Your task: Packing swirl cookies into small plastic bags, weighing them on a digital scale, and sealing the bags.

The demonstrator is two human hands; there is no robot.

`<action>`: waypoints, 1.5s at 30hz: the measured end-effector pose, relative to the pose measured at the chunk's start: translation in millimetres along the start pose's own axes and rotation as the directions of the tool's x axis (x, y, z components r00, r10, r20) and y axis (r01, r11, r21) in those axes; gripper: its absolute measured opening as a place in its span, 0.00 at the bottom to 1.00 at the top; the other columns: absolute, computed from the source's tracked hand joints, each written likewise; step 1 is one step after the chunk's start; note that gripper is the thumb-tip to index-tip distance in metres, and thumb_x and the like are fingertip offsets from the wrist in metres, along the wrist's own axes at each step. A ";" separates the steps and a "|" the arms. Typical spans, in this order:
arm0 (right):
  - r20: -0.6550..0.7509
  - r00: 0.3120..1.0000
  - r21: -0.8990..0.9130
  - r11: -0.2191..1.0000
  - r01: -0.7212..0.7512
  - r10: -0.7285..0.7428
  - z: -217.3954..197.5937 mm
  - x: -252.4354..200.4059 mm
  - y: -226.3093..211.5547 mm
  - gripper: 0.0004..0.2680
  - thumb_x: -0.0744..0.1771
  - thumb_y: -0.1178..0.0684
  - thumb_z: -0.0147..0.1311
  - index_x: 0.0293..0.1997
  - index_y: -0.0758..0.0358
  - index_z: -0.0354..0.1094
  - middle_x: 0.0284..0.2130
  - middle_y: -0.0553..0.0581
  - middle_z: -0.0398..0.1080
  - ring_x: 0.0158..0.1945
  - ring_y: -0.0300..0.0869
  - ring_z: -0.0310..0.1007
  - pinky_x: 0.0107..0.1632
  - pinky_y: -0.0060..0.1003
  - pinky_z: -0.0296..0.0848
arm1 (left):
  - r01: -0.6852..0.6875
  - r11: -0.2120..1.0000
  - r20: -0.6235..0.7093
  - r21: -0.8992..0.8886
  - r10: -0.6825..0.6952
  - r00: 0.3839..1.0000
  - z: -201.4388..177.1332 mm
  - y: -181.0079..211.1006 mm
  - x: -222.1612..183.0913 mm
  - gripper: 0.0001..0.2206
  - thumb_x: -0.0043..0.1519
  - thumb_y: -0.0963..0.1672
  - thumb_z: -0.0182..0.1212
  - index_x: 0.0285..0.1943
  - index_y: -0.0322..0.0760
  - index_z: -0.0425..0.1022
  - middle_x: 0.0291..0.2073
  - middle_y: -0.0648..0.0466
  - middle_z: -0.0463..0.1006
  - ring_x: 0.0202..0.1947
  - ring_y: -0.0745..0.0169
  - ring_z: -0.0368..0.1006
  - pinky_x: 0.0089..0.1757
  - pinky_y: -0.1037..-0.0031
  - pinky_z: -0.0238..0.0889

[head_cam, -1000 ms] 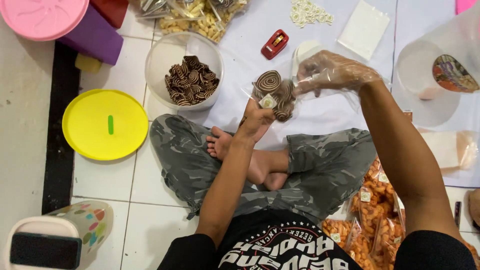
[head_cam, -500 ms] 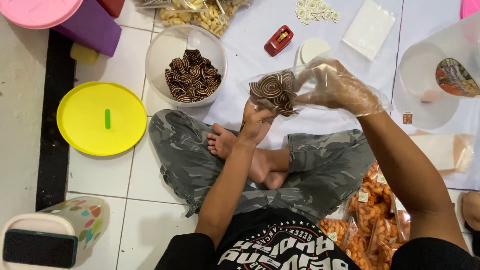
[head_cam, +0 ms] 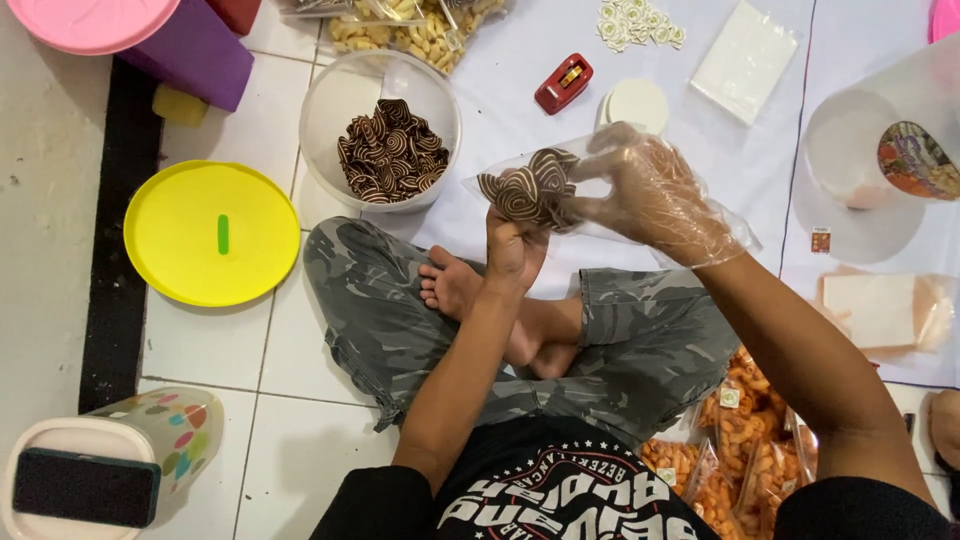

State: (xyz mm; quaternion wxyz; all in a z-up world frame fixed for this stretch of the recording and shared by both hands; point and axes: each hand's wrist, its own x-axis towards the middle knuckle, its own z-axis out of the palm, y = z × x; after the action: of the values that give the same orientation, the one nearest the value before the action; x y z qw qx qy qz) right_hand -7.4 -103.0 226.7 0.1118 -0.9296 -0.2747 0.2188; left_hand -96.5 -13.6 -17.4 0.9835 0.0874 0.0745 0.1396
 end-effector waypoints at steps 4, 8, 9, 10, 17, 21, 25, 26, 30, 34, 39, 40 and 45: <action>0.003 0.999 0.077 0.996 0.033 -0.033 5.5 1.7 5.3 0.05 0.64 0.50 0.65 0.41 0.53 0.80 0.50 0.63 0.69 0.53 0.60 0.72 0.52 0.54 0.75 | -0.023 1.000 -0.022 0.019 0.023 0.999 -49.3 -23.8 8.1 0.21 0.53 0.28 0.54 0.54 0.29 0.79 0.42 0.42 0.82 0.47 0.45 0.78 0.48 0.61 0.73; -0.017 0.998 0.197 0.979 0.059 -0.057 9.8 6.3 18.1 0.07 0.62 0.49 0.65 0.37 0.58 0.80 0.46 0.65 0.75 0.34 0.56 0.77 0.40 0.52 0.75 | 0.036 0.999 -0.067 -0.036 -0.038 0.997 -73.4 -29.3 13.8 0.25 0.45 0.27 0.51 0.52 0.27 0.78 0.45 0.38 0.82 0.45 0.38 0.78 0.49 0.56 0.74; -0.014 0.998 0.197 0.978 0.061 -0.059 -0.5 3.5 10.9 0.07 0.62 0.49 0.65 0.37 0.58 0.80 0.46 0.65 0.75 0.34 0.56 0.77 0.40 0.52 0.75 | 0.034 0.999 -0.069 -0.036 -0.036 0.997 -59.7 -20.8 10.1 0.25 0.45 0.27 0.51 0.52 0.27 0.78 0.45 0.38 0.82 0.45 0.38 0.78 0.49 0.56 0.74; 0.043 0.999 0.271 0.963 0.010 -0.022 -10.9 0.9 3.7 0.08 0.62 0.50 0.64 0.37 0.61 0.79 0.47 0.67 0.74 0.37 0.57 0.77 0.40 0.51 0.76 | 0.089 0.988 -0.105 -0.126 -0.103 0.989 -46.0 -12.5 7.4 0.25 0.45 0.31 0.51 0.53 0.30 0.78 0.46 0.40 0.82 0.45 0.39 0.79 0.51 0.53 0.73; -0.235 0.928 0.377 0.853 0.361 -0.289 -32.5 10.6 23.1 0.11 0.67 0.47 0.56 0.37 0.66 0.74 0.53 0.77 0.69 0.54 0.61 0.71 0.43 0.49 0.78 | 0.201 0.948 -0.052 -0.249 -0.220 0.974 39.5 37.9 -5.5 0.26 0.65 0.52 0.55 0.71 0.41 0.65 0.54 0.45 0.79 0.54 0.45 0.77 0.52 0.48 0.72; -0.429 0.844 0.183 0.884 0.431 -0.323 -56.0 23.6 19.6 0.04 0.71 0.64 0.65 0.41 0.74 0.74 0.37 0.68 0.71 0.38 0.46 0.69 0.36 0.33 0.71 | 0.164 0.982 -0.179 -0.088 -0.178 0.968 28.4 32.4 -0.5 0.21 0.66 0.52 0.57 0.59 0.31 0.73 0.42 0.48 0.83 0.38 0.58 0.81 0.40 0.64 0.78; -0.474 0.759 0.087 0.834 0.544 -0.446 -55.1 52.7 -35.4 0.05 0.72 0.64 0.66 0.42 0.79 0.77 0.29 0.67 0.75 0.24 0.42 0.69 0.23 0.30 0.67 | 0.227 0.969 -0.216 -0.101 -0.245 0.945 -6.2 20.0 0.1 0.18 0.65 0.50 0.60 0.55 0.33 0.75 0.40 0.51 0.82 0.39 0.58 0.79 0.43 0.65 0.74; -0.425 0.808 0.098 0.866 0.490 -0.409 -48.6 64.4 -49.6 0.06 0.71 0.60 0.68 0.38 0.72 0.78 0.27 0.62 0.77 0.19 0.37 0.69 0.16 0.25 0.63 | 0.242 0.964 -0.193 -0.115 -0.260 0.946 -12.7 15.9 -0.1 0.18 0.66 0.50 0.59 0.56 0.31 0.74 0.40 0.50 0.82 0.38 0.57 0.79 0.42 0.66 0.74; -0.181 0.921 0.222 0.898 0.379 -0.344 27.1 133.2 -84.0 0.05 0.66 0.53 0.66 0.31 0.57 0.79 0.24 0.54 0.78 0.16 0.31 0.59 0.18 0.21 0.55 | 0.304 0.950 -0.243 -0.076 -0.313 0.918 -21.1 10.7 -3.2 0.20 0.66 0.51 0.55 0.57 0.31 0.74 0.39 0.50 0.82 0.38 0.60 0.79 0.43 0.64 0.74; -0.063 0.955 0.193 0.935 0.297 -0.290 41.8 150.5 -89.0 0.05 0.66 0.55 0.60 0.42 0.61 0.78 0.28 0.59 0.77 0.13 0.33 0.60 0.12 0.24 0.54 | 0.298 0.953 -0.230 -0.043 -0.300 0.926 -16.4 14.9 -1.1 0.20 0.67 0.50 0.51 0.60 0.32 0.73 0.46 0.48 0.81 0.42 0.58 0.77 0.44 0.62 0.73; -0.340 0.916 0.117 0.957 0.266 -0.213 -11.1 84.3 -10.1 0.13 0.66 0.52 0.64 0.53 0.69 0.74 0.40 0.69 0.76 0.30 0.47 0.75 0.27 0.38 0.76 | 0.319 0.946 -0.116 -0.049 -0.323 0.939 -27.5 0.3 24.0 0.21 0.70 0.51 0.48 0.63 0.31 0.71 0.50 0.46 0.80 0.46 0.53 0.77 0.48 0.56 0.73; -0.280 0.960 0.213 0.974 0.075 -0.013 -21.3 67.5 11.6 0.18 0.67 0.48 0.63 0.58 0.69 0.69 0.45 0.73 0.73 0.40 0.55 0.73 0.34 0.45 0.77 | 0.325 0.945 -0.077 -0.038 -0.327 0.942 -22.3 -4.2 32.9 0.21 0.70 0.50 0.48 0.62 0.30 0.71 0.50 0.44 0.79 0.46 0.52 0.77 0.48 0.55 0.73; -0.168 0.921 0.622 0.762 -0.178 0.352 -9.0 11.6 123.2 0.36 0.61 0.35 0.57 0.68 0.80 0.55 0.54 0.87 0.63 0.55 0.70 0.68 0.45 0.56 0.77 | 0.409 0.910 0.036 -0.065 -0.408 0.912 -10.0 -44.0 79.5 0.21 0.68 0.48 0.51 0.66 0.29 0.67 0.54 0.41 0.77 0.51 0.46 0.76 0.52 0.52 0.72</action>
State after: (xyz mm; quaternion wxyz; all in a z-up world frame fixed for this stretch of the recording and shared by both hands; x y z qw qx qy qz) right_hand 62.5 -198.8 190.2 0.4024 -0.8976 -0.0380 0.1761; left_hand -11.1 -30.8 -45.4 0.9942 0.0363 0.0754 -0.0674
